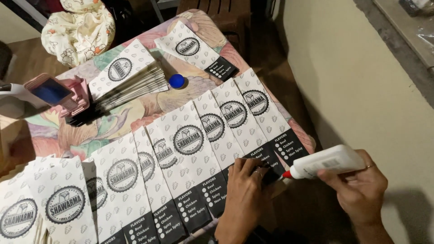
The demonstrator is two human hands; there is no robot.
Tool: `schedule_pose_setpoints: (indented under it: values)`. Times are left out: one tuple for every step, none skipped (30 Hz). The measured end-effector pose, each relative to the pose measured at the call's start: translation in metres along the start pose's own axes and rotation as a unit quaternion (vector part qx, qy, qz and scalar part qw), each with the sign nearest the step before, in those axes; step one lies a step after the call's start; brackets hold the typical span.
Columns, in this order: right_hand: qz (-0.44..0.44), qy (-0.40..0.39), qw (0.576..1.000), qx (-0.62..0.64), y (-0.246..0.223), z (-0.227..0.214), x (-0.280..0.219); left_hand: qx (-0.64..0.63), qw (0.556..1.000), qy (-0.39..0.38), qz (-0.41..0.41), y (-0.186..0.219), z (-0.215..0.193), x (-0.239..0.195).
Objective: Organizing and applying glue to paper food sleeves on a table.
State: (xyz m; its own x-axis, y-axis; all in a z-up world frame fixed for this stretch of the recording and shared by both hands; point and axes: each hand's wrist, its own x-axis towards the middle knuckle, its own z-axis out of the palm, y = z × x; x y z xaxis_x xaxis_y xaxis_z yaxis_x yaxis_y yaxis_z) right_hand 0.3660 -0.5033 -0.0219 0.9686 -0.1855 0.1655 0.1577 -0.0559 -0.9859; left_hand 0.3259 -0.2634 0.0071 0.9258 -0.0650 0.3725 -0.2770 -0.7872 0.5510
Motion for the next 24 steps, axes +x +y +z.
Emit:
schedule_pose_setpoints:
  values:
    - [0.0, -0.001, 1.0, 0.0, -0.004, 0.004, -0.002, 0.001, 1.0, 0.0, -0.001, 0.0, -0.001, 0.0]
    - [0.002, -0.009, 0.999, -0.047, -0.008, 0.007, -0.005, -0.001, 1.0, -0.006, -0.004, 0.001, -0.002, -0.001]
    - [0.004, -0.015, 0.995, -0.095, -0.012, 0.011, -0.007, -0.003, 1.0, -0.012, -0.006, 0.001, -0.002, 0.0]
    - [0.004, -0.015, 0.995, -0.095, -0.015, 0.014, -0.01, -0.003, 1.0, -0.013, -0.006, 0.001, -0.002, -0.001]
    - [0.017, -0.041, 0.992, -0.118, -0.018, 0.016, -0.012, 0.001, 1.0, -0.004, -0.005, 0.001, -0.001, -0.001]
    - [0.03, -0.067, 0.987, -0.141, -0.021, 0.019, -0.015, 0.004, 1.0, 0.005, -0.005, 0.002, 0.0, -0.002]
    - [0.03, -0.066, 0.987, -0.141, -0.024, 0.02, -0.017, 0.004, 1.0, 0.005, -0.004, 0.003, -0.001, -0.002]
    - [0.009, -0.08, 0.982, -0.17, -0.027, 0.021, -0.019, 0.005, 1.0, -0.008, -0.008, 0.003, -0.001, -0.002]
    - [-0.012, -0.095, 0.975, -0.199, -0.03, 0.023, -0.02, 0.007, 1.0, -0.02, -0.015, 0.004, -0.002, -0.002]
    - [-0.013, -0.095, 0.975, -0.199, -0.025, 0.02, -0.019, 0.007, 1.0, -0.019, -0.015, 0.004, -0.001, -0.002]
    - [-0.003, -0.073, 0.986, -0.153, -0.02, 0.017, -0.018, 0.009, 1.0, -0.01, -0.017, 0.004, 0.0, -0.002]
    - [0.007, -0.05, 0.993, -0.106, -0.015, 0.015, -0.016, 0.01, 1.0, -0.001, -0.02, 0.004, 0.001, -0.002]
    - [0.007, -0.052, 0.993, -0.106, -0.011, 0.011, -0.013, 0.011, 1.0, 0.0, -0.022, 0.003, 0.002, -0.003]
    - [-0.009, -0.019, 0.994, -0.106, -0.008, 0.007, -0.01, 0.009, 1.0, 0.005, -0.016, 0.002, 0.003, -0.004]
    - [-0.025, 0.014, 0.994, -0.105, -0.004, 0.003, -0.007, 0.008, 1.0, 0.01, -0.01, 0.0, 0.004, -0.005]
    - [-0.025, 0.013, 0.994, -0.105, -0.004, 0.001, -0.007, 0.008, 1.0, 0.011, -0.011, 0.001, 0.004, -0.004]
    - [-0.022, 0.029, 0.997, -0.069, -0.003, 0.0, -0.007, 0.009, 1.0, 0.022, -0.011, 0.002, 0.003, -0.004]
    - [-0.018, 0.046, 0.998, -0.032, -0.003, -0.002, -0.007, 0.01, 0.999, 0.033, -0.01, 0.004, 0.003, -0.003]
    - [-0.018, 0.047, 0.998, -0.032, -0.003, 0.0, -0.008, 0.01, 0.999, 0.033, -0.01, 0.004, 0.003, -0.002]
    - [-0.025, 0.042, 0.998, -0.027, -0.004, 0.001, -0.01, -0.001, 0.999, 0.039, -0.019, 0.005, 0.003, -0.002]
    - [-0.033, 0.038, 0.998, -0.021, -0.004, 0.002, -0.011, -0.012, 0.999, 0.045, -0.027, 0.006, 0.003, -0.001]
    - [-0.033, 0.039, 0.998, -0.021, -0.004, 0.004, -0.012, -0.012, 0.999, 0.044, -0.026, 0.006, 0.003, -0.001]
    - [-0.022, 0.023, 0.999, -0.035, -0.003, 0.007, -0.012, -0.014, 0.999, 0.031, -0.038, 0.006, 0.003, -0.001]
    - [-0.012, 0.007, 0.999, -0.05, -0.002, 0.009, -0.013, -0.016, 0.998, 0.017, -0.05, 0.006, 0.003, -0.001]
